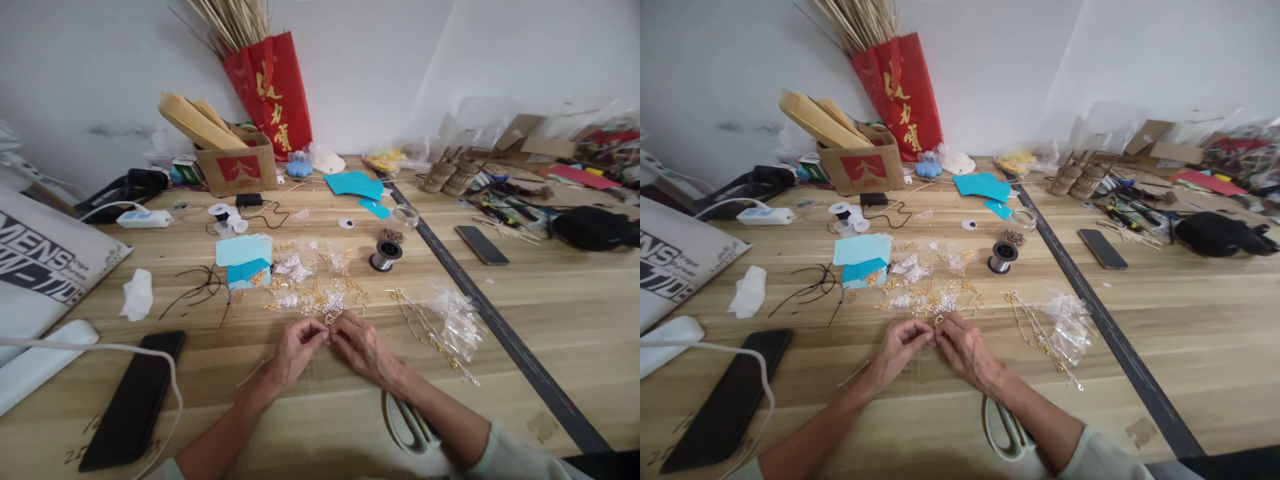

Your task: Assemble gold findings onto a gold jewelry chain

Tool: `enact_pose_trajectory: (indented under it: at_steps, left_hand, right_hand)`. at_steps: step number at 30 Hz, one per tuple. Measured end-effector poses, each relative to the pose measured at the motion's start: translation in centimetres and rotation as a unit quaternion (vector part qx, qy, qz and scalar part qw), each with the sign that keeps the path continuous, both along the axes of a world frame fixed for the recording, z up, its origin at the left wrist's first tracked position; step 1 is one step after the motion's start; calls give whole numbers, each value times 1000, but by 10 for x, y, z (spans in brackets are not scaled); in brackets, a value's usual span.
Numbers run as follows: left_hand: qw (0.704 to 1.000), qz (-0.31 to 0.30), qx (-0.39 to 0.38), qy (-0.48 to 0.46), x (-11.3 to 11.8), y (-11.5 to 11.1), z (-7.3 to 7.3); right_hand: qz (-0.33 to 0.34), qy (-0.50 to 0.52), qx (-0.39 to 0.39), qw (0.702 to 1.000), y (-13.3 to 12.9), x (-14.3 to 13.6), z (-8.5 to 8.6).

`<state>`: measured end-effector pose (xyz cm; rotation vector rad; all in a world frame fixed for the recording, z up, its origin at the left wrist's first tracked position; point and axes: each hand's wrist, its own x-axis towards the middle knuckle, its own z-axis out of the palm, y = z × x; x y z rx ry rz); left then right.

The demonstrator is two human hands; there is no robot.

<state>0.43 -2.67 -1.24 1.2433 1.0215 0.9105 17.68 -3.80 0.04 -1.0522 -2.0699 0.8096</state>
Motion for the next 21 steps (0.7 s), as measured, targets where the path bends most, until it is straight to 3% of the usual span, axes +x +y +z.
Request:
enact_pose_trajectory:
  at_steps: [8,14,18,21]
  left_hand:
    - [1000,3,3,-17,2,-1,-4]
    - [997,40,48,38,4,-2,-2]
    - [984,72,132,92,6,-7,-4]
    - [951,87,251,156,6,-10,-7]
  right_hand:
    - [-16,40,-49,998,2,1,-3]
    - [-7,64,-121,991,2,0,-6]
    - [-7,70,-146,987,2,0,-4]
    - [-10,69,-153,986,2,1,-4]
